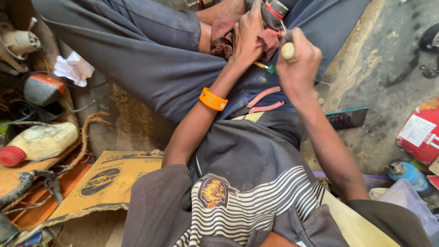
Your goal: The person sits on the floor and uses a screwdriver and pliers to disassemble and reassemble a small cylindrical electrical component with copper windings. They remove a red cap, manipulate internal parts, and reattach the cap.
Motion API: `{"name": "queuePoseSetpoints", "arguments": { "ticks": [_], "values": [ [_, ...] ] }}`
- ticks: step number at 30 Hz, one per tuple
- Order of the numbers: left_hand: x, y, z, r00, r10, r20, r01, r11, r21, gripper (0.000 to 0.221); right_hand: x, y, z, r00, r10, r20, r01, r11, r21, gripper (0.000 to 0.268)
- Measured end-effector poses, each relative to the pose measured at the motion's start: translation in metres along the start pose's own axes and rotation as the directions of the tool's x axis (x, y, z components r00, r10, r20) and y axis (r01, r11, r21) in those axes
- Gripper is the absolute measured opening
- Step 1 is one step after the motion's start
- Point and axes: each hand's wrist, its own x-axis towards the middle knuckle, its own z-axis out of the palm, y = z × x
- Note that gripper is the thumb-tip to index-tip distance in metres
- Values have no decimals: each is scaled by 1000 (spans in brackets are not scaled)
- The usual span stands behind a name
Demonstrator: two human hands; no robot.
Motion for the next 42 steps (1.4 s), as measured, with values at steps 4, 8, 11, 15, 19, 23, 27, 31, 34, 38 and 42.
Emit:
{"name": "queuePoseSetpoints", "arguments": {
  "ticks": [4, 8, 11, 15, 19, 23, 27, 31, 34, 38, 42],
  "values": [
    [0, -12, 8, 997, -77, -5, 76, 997, -16, 51, -3, -9, 19, 999, 20, -46, -23, 997, -73, 12],
    [8, -15, 14, 923, -369, 110, 374, 927, -25, 38, -7, -21, 38, 995, -57, -84, 44, 987, -154, 16],
    [4, -2, 11, 944, -305, 124, 311, 950, -32, 45, -14, -22, 33, 992, -60, -107, 48, 993, -103, 27],
    [8, 15, -18, 989, -143, 41, 146, 986, -83, 48, -11, -14, 15, 986, 162, 22, -163, 985, 61, 29],
    [12, 38, -38, 986, -131, 102, 146, 978, -150, 64, -8, 1, -28, 942, 323, 96, -335, 924, 182, 21],
    [16, 45, -58, 986, -142, 82, 158, 958, -238, 58, 0, 12, -62, 814, 524, 251, -579, 706, 407, 19],
    [23, 43, -71, 908, -358, 220, 406, 611, -680, 54, 8, 16, -62, 916, 348, 200, -390, 891, 234, 28],
    [28, 49, -91, 858, -396, 327, 451, 277, -848, 54, 15, 11, -48, 931, 69, 358, -63, 998, -27, 50],
    [21, 61, -116, 968, -195, 158, 250, 697, -673, 68, 23, 5, -42, 868, 10, 496, 55, 992, -116, 60],
    [17, 76, -144, 966, -194, 171, 258, 778, -572, 80, 43, 0, -43, 759, 2, 652, 112, 985, -133, 61],
    [18, 86, -155, 976, -143, 165, 211, 813, -543, 84, 66, -5, -48, 694, -8, 720, 158, 977, -142, 58]
  ]
}}
